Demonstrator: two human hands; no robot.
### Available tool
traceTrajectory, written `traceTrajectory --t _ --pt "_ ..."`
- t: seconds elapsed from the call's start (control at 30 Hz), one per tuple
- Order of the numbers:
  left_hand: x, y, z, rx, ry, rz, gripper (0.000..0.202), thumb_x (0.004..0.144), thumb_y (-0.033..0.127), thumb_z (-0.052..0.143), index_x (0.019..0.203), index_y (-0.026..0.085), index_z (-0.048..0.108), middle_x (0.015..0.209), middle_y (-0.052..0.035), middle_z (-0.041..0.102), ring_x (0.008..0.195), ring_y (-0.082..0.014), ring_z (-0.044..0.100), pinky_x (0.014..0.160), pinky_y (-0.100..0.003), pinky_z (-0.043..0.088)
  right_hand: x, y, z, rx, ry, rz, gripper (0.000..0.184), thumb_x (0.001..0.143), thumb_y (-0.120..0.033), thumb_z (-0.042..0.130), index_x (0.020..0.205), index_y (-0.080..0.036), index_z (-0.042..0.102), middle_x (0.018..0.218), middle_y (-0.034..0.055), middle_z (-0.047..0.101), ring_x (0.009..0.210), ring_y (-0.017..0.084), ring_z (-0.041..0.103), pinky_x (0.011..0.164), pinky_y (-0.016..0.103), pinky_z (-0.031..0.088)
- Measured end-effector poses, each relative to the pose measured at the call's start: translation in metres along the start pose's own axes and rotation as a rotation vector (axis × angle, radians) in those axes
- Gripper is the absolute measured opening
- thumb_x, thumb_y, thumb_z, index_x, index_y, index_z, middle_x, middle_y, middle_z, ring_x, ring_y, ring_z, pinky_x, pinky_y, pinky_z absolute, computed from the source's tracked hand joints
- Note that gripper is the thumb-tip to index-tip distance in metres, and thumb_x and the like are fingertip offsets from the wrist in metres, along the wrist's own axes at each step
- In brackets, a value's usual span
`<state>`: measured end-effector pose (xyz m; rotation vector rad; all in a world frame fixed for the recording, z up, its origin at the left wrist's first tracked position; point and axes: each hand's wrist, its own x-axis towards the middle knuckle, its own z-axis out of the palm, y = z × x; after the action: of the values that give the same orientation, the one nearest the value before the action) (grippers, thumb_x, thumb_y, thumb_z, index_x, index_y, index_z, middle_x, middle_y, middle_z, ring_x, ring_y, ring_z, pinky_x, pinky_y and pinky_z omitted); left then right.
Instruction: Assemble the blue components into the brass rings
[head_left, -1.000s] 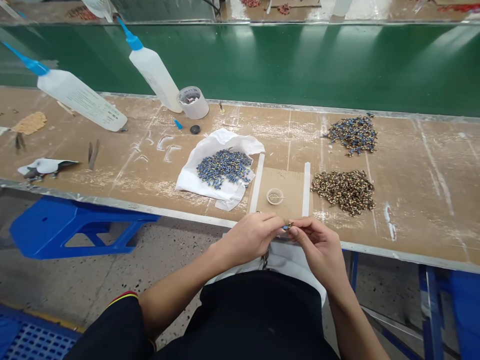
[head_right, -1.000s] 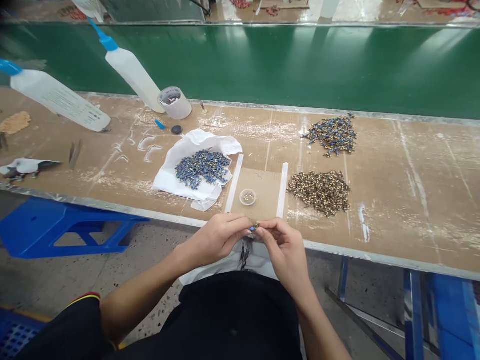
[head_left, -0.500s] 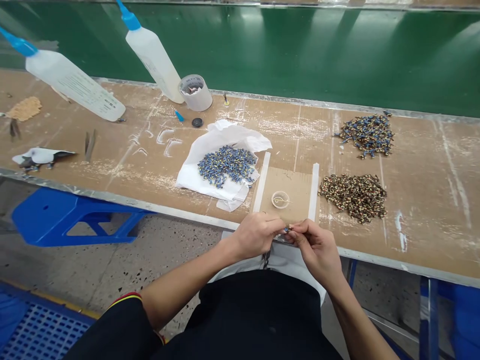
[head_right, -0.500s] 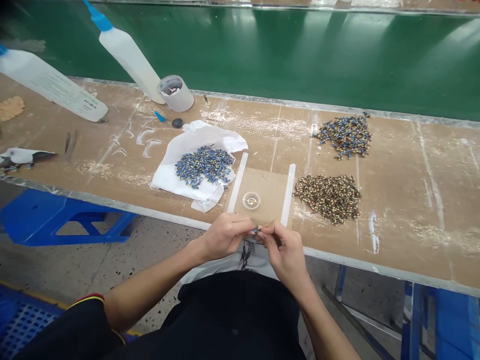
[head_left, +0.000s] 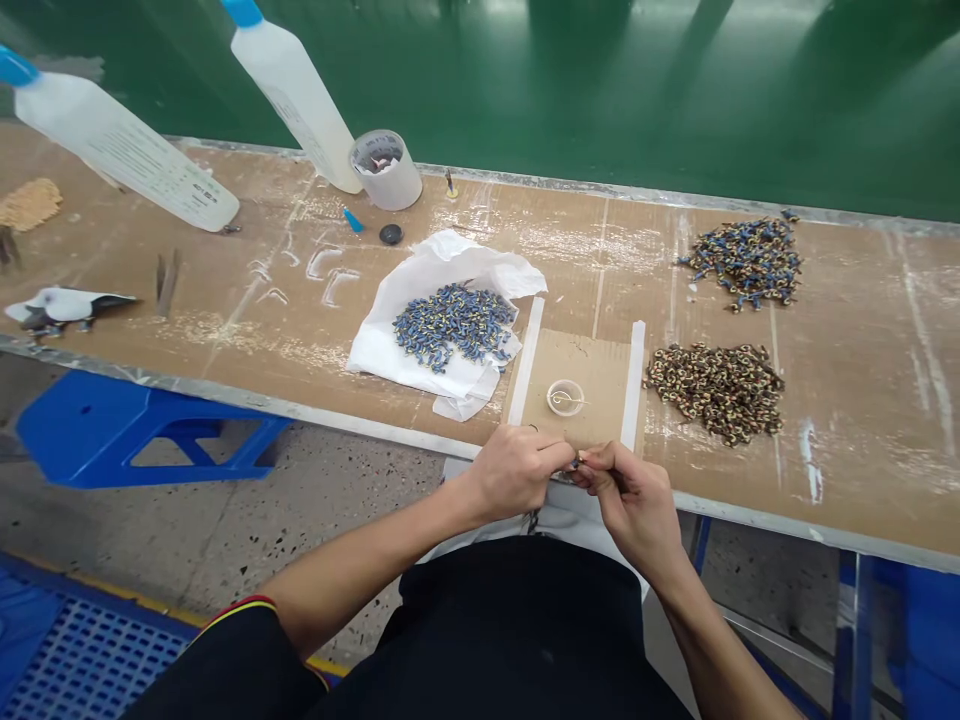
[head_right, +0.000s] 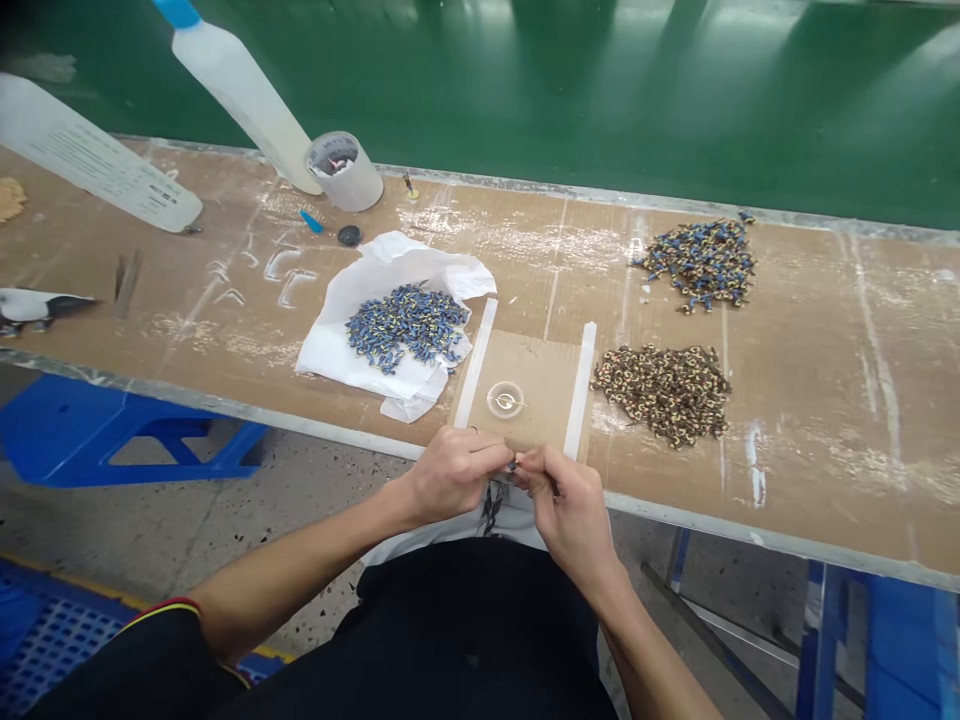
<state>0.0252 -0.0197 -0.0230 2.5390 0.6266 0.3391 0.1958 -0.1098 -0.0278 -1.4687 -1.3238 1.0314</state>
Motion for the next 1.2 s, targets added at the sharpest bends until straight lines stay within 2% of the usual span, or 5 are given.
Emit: traceTrajectory --t 0.13,0.33,0.57,0.87,1.2 --pt "0.002 0.005 -0.013 -0.191 -0.032 -0.031 0.021 0.089 0.012 0.043 0.079 0.016 0.061 0.073 -0.0040 0.066 0.067 -0.0160 0.060 0.062 -0.025 0.043 0.001 -0.005 -0.007 0.099 -0.055 0.032 0.013 0.097 -0.025 0.055 0.085 -0.021 0.060 0.079 0.0030 0.069 0.065 0.015 0.064 0.058 0.027 0.054" --pt "0.002 0.022 -0.036 -1.030 -0.249 -0.354 0.038 0.101 0.040 0.042 0.080 0.014 0.060 0.064 -0.0010 0.059 0.057 -0.0112 0.057 0.059 -0.022 0.045 -0.001 -0.025 -0.031 0.061 -0.063 -0.058 0.026 0.097 -0.020 0.056 0.121 -0.028 0.061 0.107 0.0064 0.066 0.087 0.018 0.067 0.069 0.029 0.058" --pt "0.005 0.035 -0.038 -1.593 -0.462 -0.510 0.047 0.092 0.059 0.054 0.077 0.015 0.054 0.062 -0.0016 0.060 0.050 -0.0113 0.056 0.051 -0.022 0.046 -0.001 -0.033 -0.035 0.019 -0.124 -0.217 0.021 0.094 -0.010 0.058 0.104 -0.026 0.066 0.095 0.0038 0.065 0.088 0.017 0.064 0.076 0.030 0.051" --pt "0.002 0.048 -0.042 -0.427 -0.046 -0.231 0.025 0.101 0.024 0.041 0.081 0.017 0.054 0.075 -0.0020 0.059 0.068 -0.0151 0.056 0.065 -0.025 0.040 -0.010 -0.022 -0.023 0.197 -0.019 -0.029 0.013 0.092 -0.016 0.065 0.098 -0.026 0.069 0.092 0.0033 0.065 0.086 0.016 0.062 0.072 0.026 0.051" --pt "-0.003 0.039 -0.037 -0.254 -0.019 -0.082 0.024 0.097 0.011 0.038 0.081 0.017 0.056 0.075 -0.0024 0.061 0.067 -0.0147 0.057 0.061 -0.023 0.039 -0.017 -0.028 -0.011 0.368 0.000 0.090 0.007 0.094 -0.020 0.063 0.094 -0.025 0.068 0.089 0.0017 0.067 0.073 0.012 0.063 0.067 0.024 0.053"
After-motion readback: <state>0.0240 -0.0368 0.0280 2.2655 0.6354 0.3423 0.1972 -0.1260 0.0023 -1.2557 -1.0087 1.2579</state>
